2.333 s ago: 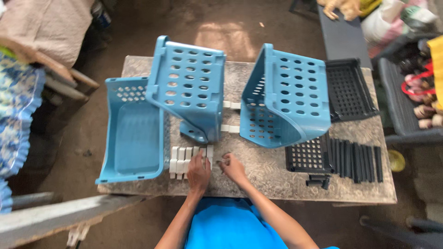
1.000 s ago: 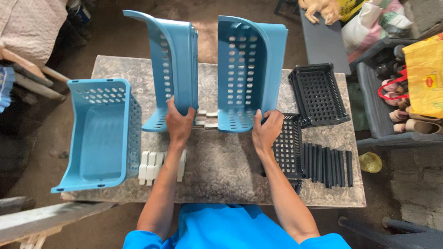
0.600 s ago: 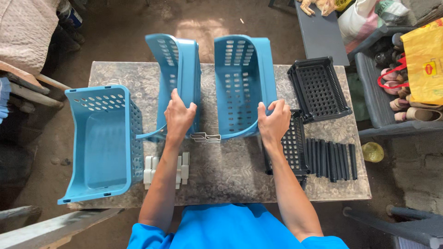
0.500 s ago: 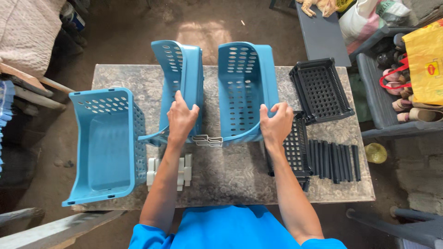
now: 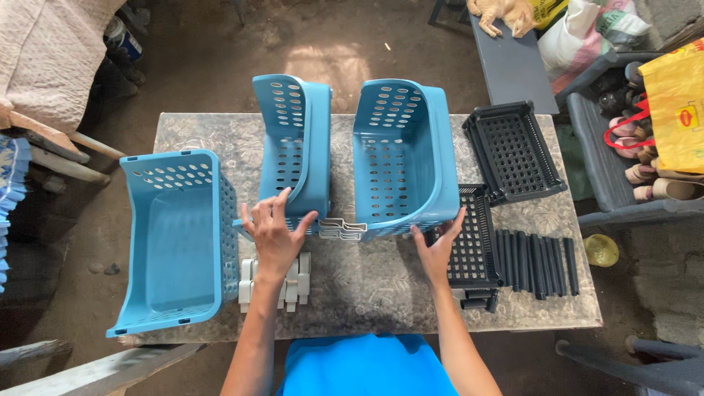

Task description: The person disassembles a blue plastic storage basket by detaching its white connector clips and separating the basket panels, then begins assembling a black perforated basket by fitting black side panels and connector pieces together on the table.

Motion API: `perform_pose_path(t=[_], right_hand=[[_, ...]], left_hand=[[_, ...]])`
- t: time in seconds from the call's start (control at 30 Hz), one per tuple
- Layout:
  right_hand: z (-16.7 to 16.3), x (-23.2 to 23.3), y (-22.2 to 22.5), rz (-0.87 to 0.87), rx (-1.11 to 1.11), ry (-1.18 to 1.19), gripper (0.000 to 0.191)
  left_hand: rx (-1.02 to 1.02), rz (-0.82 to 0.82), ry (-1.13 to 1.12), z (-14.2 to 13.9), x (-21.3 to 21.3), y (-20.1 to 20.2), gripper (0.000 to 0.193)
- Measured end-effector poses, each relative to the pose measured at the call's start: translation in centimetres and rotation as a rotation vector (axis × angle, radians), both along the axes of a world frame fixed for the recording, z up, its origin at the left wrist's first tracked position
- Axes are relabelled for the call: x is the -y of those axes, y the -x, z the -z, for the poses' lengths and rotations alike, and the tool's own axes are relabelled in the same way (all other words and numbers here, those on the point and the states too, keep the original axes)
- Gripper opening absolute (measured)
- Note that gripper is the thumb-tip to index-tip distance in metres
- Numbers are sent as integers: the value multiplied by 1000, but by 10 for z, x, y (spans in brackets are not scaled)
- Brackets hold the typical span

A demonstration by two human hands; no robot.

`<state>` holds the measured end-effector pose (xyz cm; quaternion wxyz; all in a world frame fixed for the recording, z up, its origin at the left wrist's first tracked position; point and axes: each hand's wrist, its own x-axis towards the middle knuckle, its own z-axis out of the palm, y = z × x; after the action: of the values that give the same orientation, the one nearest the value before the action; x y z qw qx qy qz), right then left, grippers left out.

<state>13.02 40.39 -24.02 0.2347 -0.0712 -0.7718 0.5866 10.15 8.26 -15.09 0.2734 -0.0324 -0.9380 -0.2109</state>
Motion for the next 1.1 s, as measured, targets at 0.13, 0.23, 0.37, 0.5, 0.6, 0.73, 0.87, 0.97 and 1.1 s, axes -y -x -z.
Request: perform_pose_path(t=[0.13, 0.23, 0.37, 0.5, 0.6, 0.73, 0.87, 0.97, 1.1], right_hand=[[1, -6, 3, 65, 102, -32, 110], [-9, -7, 11, 60, 104, 85, 100], [-33, -5, 30, 166, 32, -151, 98], [-75, -9, 62, 256, -20, -308, 94], [-116, -14, 89, 309, -22, -387, 93], [-172, -22, 114, 312, 177, -546, 90], [-210, -29, 129, 263, 370, -634, 88], [-224, -27, 134, 223, 469, -666, 86], [-225, -22, 155, 153, 534, -647, 84]], left_hand=[[91, -8, -142, 8, 1, 10, 42], [15, -37, -128, 1, -1, 21, 29], [-50, -8, -149, -27, 3, 43, 19], [-85, 4, -84, -68, 5, 75, 21], [-63, -11, -13, -101, 8, 100, 20], [-33, -34, 48, -135, 6, 129, 16], [210, -68, 14, -149, 4, 161, 19], [364, -100, -42, -153, 6, 187, 19], [512, -137, -73, -149, 2, 210, 14]])
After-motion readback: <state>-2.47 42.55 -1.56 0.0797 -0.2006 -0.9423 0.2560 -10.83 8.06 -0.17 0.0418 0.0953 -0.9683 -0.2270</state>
